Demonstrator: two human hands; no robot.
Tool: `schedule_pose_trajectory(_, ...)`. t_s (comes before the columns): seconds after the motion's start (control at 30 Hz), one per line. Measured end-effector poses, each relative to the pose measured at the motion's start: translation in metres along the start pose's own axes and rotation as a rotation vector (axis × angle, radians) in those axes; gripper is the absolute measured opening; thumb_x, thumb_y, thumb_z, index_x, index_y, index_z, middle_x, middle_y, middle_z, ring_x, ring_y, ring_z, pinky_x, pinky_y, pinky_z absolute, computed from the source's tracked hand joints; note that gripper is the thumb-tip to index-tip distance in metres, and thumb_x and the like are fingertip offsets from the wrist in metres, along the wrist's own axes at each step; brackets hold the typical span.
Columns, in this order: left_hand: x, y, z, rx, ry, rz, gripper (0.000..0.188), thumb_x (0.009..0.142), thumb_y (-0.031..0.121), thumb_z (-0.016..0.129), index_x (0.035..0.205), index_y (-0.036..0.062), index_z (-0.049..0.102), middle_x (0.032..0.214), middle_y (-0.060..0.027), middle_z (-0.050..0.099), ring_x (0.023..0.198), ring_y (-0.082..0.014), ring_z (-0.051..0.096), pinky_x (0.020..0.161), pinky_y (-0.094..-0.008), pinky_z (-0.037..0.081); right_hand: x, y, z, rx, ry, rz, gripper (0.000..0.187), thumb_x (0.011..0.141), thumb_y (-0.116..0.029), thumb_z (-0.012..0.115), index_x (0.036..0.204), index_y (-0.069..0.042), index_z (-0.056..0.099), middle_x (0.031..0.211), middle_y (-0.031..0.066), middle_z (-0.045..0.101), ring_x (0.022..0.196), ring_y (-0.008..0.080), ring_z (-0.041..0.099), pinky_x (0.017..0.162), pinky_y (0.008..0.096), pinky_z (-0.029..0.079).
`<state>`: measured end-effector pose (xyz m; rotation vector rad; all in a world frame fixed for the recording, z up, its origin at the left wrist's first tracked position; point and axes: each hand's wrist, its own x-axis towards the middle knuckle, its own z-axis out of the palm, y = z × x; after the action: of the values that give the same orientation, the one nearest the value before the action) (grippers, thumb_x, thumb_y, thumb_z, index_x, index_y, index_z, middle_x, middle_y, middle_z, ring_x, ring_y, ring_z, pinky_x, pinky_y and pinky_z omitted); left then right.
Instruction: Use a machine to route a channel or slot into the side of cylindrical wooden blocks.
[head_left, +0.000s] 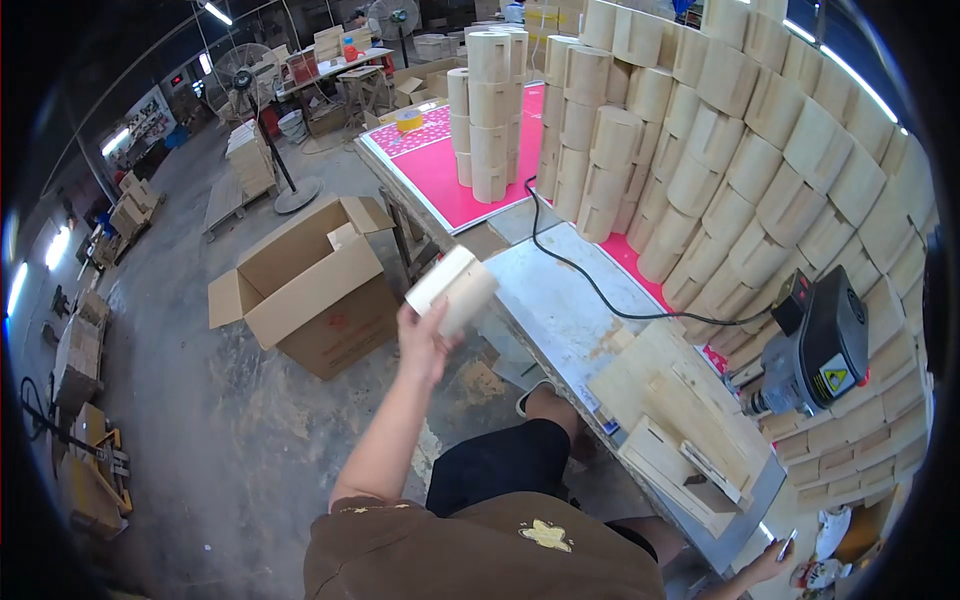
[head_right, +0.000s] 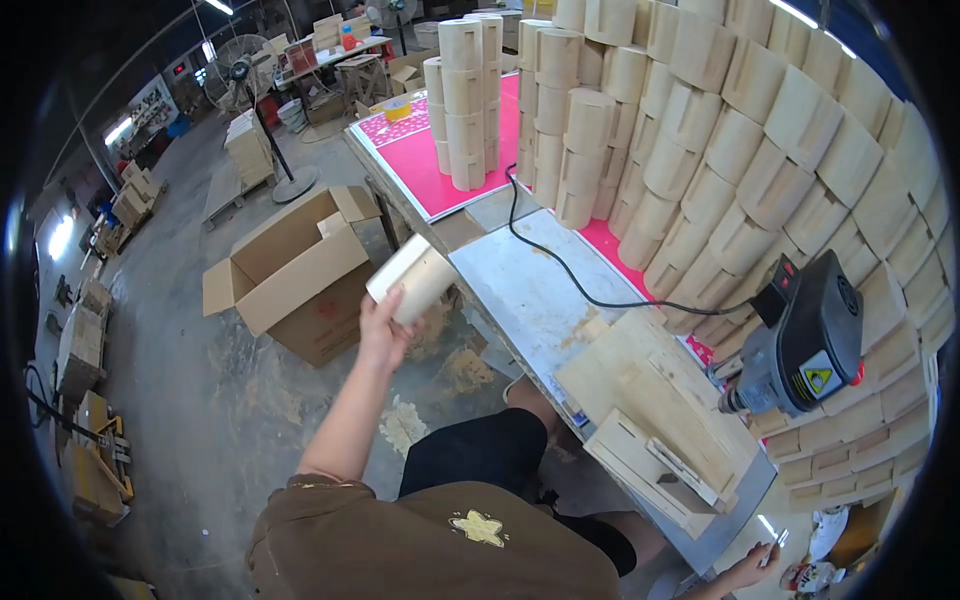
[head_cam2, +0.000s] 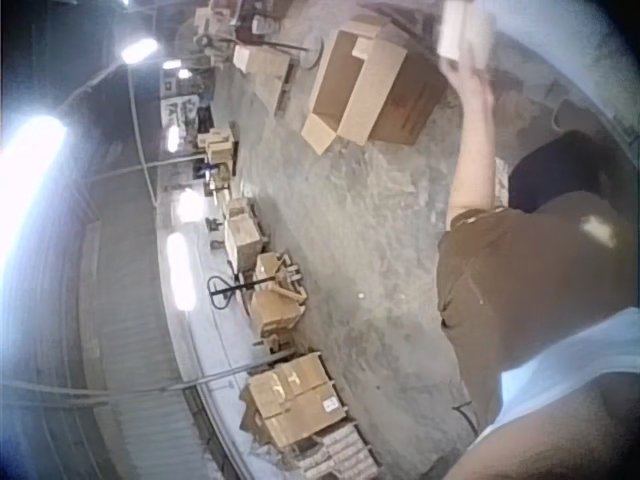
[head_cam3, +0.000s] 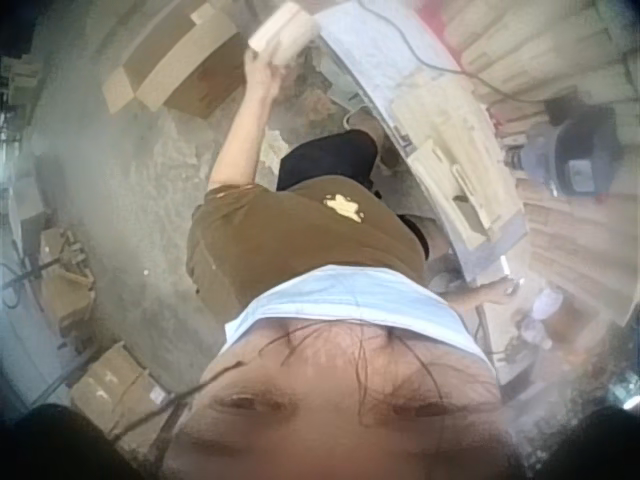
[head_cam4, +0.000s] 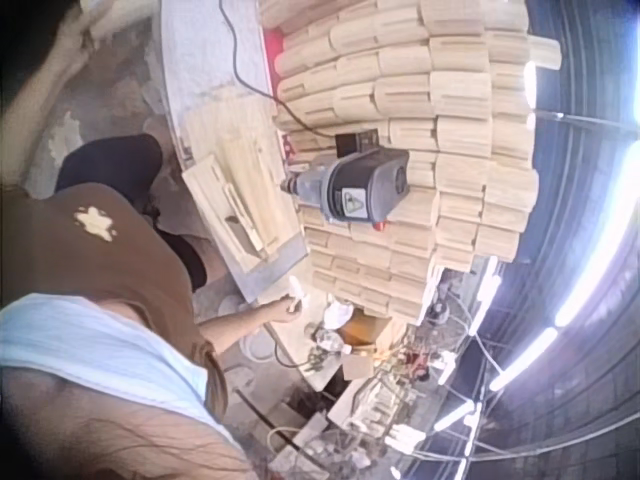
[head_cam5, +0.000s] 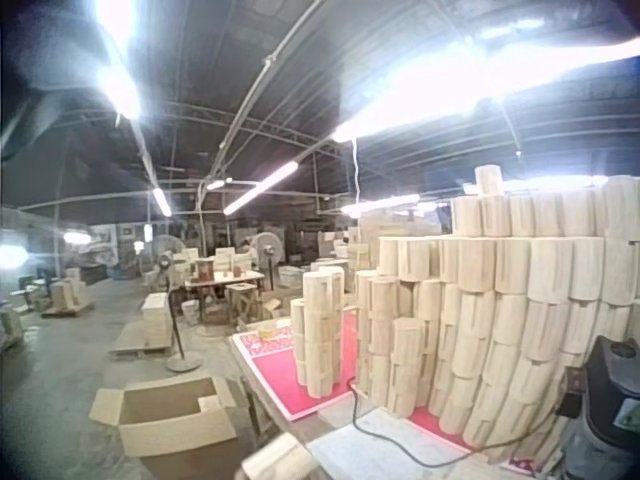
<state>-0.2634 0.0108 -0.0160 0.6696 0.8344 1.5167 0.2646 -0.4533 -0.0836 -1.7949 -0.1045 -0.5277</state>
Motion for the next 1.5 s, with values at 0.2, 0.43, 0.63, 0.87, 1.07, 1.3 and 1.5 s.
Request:
schedule_pose_trajectory(0.2, 0.114, 0.077, -0.010, 0.289, 0.130, 0.519, 0.076, 0.070, 0.013, 0.076, 0.129, 0.0080, 0.028, 0.112, -0.0101, 0.049, 0.096, -0.0198, 0.054, 0.066, -0.0306, 0.048, -0.064, -0.099, 0.017, -0.087, -0.660, 0.223, 0.051, 0.089, -0.021, 0.054, 0.133, 0.001, 0.038, 0.136, 0.0165, 0.039, 0.125, 0.0258, 0.037, 0.104, 0.0356, 0.029)
schedule_pose_trajectory(0.43, 0.212, 0.165, 0.022, 0.638, 0.221, 0.761, 0.080, 0.060, 0.014, 0.079, 0.126, -0.0017, 0.037, 0.115, -0.0144, 0.051, 0.101, -0.0227, 0.054, 0.084, -0.0332, 0.047, -0.118, -0.135, 0.049, 0.034, -0.997, 0.007, 0.059, 0.085, -0.014, 0.058, 0.137, -0.002, 0.031, 0.136, 0.0166, 0.037, 0.121, 0.0278, 0.039, 0.101, 0.0389, 0.031)
schedule_pose_trajectory(0.63, 0.303, 0.194, 0.084, 0.921, 0.185, 0.834, 0.070, 0.057, 0.027, 0.077, 0.116, -0.0007, 0.052, 0.105, -0.0178, 0.061, 0.098, -0.0241, 0.059, 0.086, -0.0310, 0.046, -0.131, -0.148, 0.068, 0.061, -0.883, 0.178, 0.058, 0.081, -0.004, 0.058, 0.134, -0.003, 0.036, 0.131, 0.0144, 0.042, 0.116, 0.0250, 0.043, 0.096, 0.0367, 0.037)
schedule_pose_trajectory(0.87, 0.405, 0.186, 0.166, 1.086, 0.308, 0.965, 0.070, 0.056, 0.031, 0.077, 0.116, 0.0033, 0.054, 0.109, -0.0180, 0.060, 0.101, -0.0291, 0.059, 0.089, -0.0364, 0.046, -0.127, -0.105, 0.058, 0.000, -0.878, 0.352, 0.046, 0.078, -0.004, 0.061, 0.122, 0.001, 0.049, 0.115, 0.0121, 0.055, 0.103, 0.0222, 0.052, 0.091, 0.0334, 0.040)
schedule_pose_trajectory(1.07, 0.452, 0.187, 0.200, 1.157, 0.293, 0.957, 0.074, 0.056, 0.030, 0.078, 0.119, 0.0046, 0.051, 0.115, -0.0183, 0.058, 0.104, -0.0296, 0.057, 0.091, -0.0365, 0.045, -0.104, -0.059, 0.033, -0.152, -0.881, 0.496, 0.042, 0.074, 0.000, 0.064, 0.115, 0.002, 0.054, 0.109, 0.0097, 0.058, 0.100, 0.0201, 0.054, 0.088, 0.0322, 0.043)
schedule_pose_trajectory(1.3, 0.486, 0.171, 0.208, 1.176, 0.265, 1.020, 0.076, 0.057, 0.028, 0.079, 0.122, 0.0029, 0.049, 0.118, -0.0193, 0.056, 0.109, -0.0307, 0.055, 0.093, -0.0363, 0.043, -0.120, -0.080, 0.032, -0.256, -0.773, 0.441, 0.039, 0.074, -0.002, 0.064, 0.112, 0.002, 0.057, 0.105, 0.0094, 0.062, 0.097, 0.0204, 0.055, 0.086, 0.0317, 0.043)
schedule_pose_trajectory(1.5, 0.517, 0.173, 0.197, 1.095, 0.032, 1.025, 0.071, 0.063, 0.027, 0.075, 0.123, 0.0006, 0.049, 0.116, -0.0184, 0.058, 0.106, -0.0286, 0.057, 0.090, -0.0339, 0.043, -0.127, -0.111, 0.055, -0.312, -0.796, 0.455, 0.037, 0.077, -0.004, 0.063, 0.112, 0.003, 0.057, 0.108, 0.0110, 0.060, 0.099, 0.0207, 0.054, 0.087, 0.0316, 0.042)
